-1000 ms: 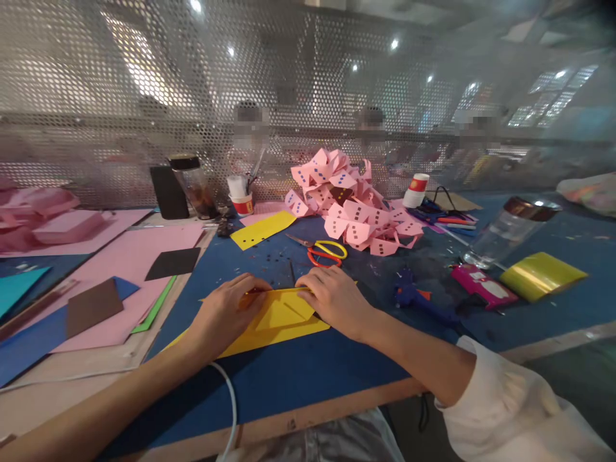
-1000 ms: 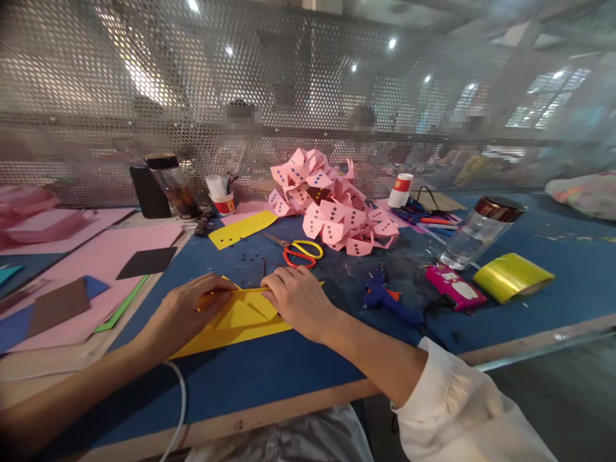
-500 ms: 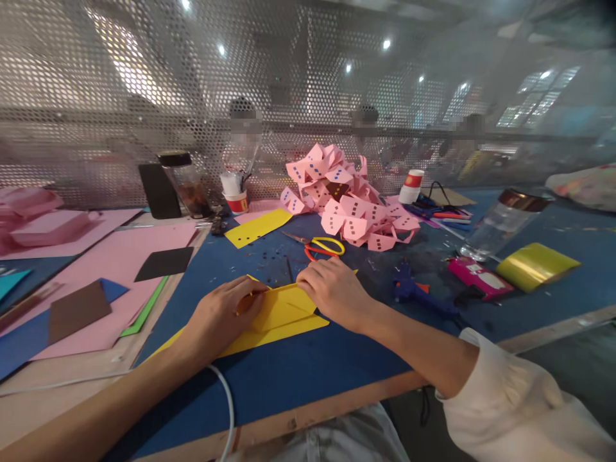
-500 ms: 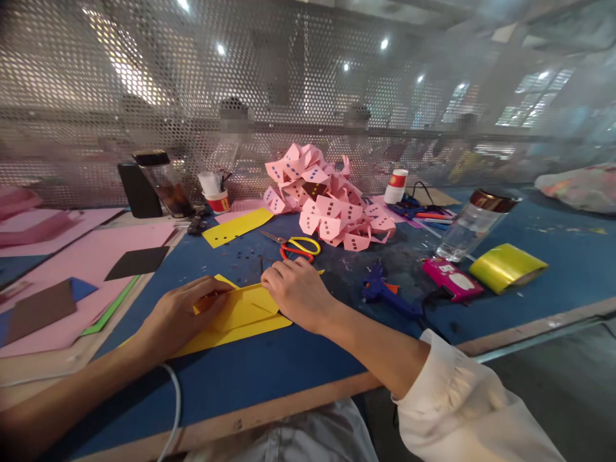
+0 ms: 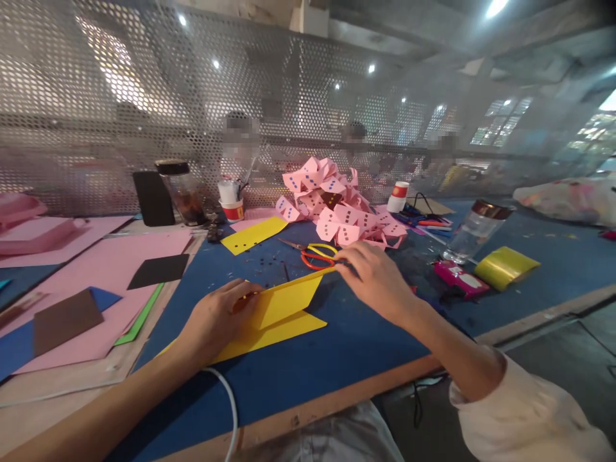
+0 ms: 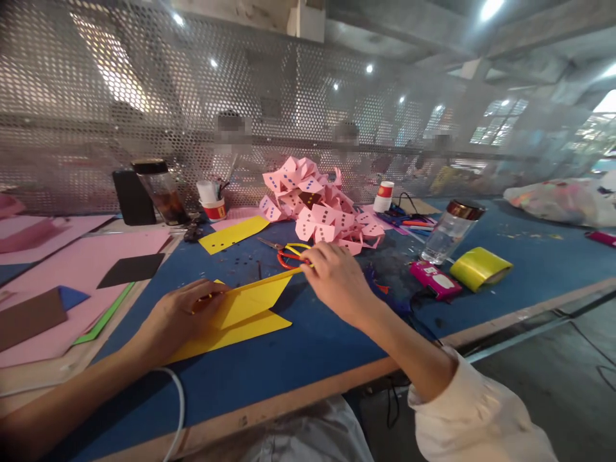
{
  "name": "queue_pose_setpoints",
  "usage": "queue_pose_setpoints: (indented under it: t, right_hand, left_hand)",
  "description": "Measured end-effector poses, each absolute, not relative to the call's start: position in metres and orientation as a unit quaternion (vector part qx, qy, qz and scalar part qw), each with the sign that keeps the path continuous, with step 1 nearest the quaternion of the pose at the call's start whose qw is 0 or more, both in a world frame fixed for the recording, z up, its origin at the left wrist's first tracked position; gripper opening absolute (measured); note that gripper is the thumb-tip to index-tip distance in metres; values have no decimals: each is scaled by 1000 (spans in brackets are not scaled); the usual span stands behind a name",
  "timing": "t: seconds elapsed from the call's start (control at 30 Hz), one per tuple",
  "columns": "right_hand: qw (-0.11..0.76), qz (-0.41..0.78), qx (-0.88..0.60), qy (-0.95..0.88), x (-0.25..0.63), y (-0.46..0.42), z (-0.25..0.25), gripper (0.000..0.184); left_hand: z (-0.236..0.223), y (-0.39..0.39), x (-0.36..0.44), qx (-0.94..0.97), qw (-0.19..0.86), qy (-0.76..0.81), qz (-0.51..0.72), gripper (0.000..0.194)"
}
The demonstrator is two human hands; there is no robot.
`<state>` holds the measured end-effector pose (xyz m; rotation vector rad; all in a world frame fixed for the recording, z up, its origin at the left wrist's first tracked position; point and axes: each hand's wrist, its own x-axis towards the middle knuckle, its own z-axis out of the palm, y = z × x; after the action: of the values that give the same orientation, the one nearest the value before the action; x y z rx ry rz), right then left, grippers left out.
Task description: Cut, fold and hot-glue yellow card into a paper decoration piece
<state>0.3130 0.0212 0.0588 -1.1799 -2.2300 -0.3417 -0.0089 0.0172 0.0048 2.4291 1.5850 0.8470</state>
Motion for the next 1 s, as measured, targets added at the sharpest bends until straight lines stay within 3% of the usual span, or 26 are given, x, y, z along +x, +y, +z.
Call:
queue_pose_setpoints:
  t: [0.1, 0.27, 0.53, 0.8, 1.0]
  right_hand:
    - [270, -157, -528, -790, 353, 0, 60, 12]
    - [159, -181, -643, -727, 412, -36, 42, 16]
    - [74, -151, -684, -710, 432, -50, 21, 25]
    - [143, -152, -669, -713, 423, -43, 11, 38]
    - [357, 22, -665, -656, 421, -62, 20, 40]
  left_hand:
    - [7, 16, -7, 802, 53, 523, 285, 29]
    - [11, 15, -6, 796, 63, 539, 268, 24]
    - [7, 18, -9, 797, 49, 542, 263, 19]
    - [14, 14, -6, 796, 71, 542, 262, 22]
    - [10, 14, -5, 802, 95, 525, 270, 23]
